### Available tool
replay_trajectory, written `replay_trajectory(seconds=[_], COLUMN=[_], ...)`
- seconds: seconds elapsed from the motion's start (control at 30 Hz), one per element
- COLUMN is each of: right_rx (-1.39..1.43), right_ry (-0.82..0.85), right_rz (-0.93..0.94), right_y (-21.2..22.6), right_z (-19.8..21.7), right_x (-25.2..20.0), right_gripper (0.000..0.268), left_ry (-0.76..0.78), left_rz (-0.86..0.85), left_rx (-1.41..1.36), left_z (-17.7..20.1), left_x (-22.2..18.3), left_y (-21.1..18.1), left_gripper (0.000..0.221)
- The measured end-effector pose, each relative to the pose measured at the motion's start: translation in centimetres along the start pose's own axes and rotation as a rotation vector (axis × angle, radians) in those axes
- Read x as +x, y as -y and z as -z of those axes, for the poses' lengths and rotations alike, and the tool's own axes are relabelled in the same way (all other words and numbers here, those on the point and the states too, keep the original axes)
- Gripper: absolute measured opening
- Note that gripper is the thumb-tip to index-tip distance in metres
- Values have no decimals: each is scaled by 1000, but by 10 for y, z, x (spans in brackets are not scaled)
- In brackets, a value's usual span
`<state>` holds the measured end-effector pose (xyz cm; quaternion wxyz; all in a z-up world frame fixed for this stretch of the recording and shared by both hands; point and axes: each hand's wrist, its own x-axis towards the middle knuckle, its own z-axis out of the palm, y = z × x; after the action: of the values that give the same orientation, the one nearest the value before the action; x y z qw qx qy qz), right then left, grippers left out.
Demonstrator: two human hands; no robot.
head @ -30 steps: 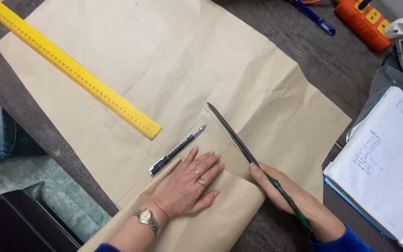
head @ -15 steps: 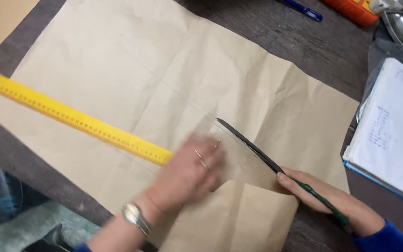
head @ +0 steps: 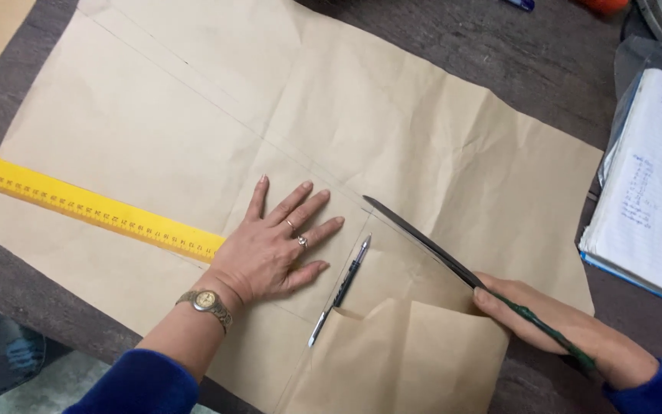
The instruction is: Drafting lines on brown paper with a ruler and pen, then cutting out the pattern piece with scissors.
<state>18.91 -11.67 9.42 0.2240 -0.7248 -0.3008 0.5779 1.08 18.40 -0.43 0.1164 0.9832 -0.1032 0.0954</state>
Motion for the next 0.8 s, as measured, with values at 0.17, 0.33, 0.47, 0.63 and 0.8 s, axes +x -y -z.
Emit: replay_trajectory(seconds=[0.17, 0.33, 0.47, 0.63, 0.8], right_rx=[-57, -52, -110, -91, -109], right_ry=[-17, -54, -74, -25, -47], right_rz=[-47, -102, -151, 29, -22], right_y=[-4, -3, -39, -22, 6], right_z=[2, 0, -2, 1, 0], right_x=[5, 5, 12, 9, 15], right_gripper=[54, 50, 47, 52, 50], left_ry=[-6, 4, 14, 11, 13], left_rz=[19, 26, 26, 27, 30], left_rx=[1, 1, 2, 8, 1], left_z=[-2, -4, -3, -2, -4], left_x=[1, 1, 0, 1, 0], left_y=[2, 2, 2, 1, 2], left_gripper=[56, 56, 56, 56, 60])
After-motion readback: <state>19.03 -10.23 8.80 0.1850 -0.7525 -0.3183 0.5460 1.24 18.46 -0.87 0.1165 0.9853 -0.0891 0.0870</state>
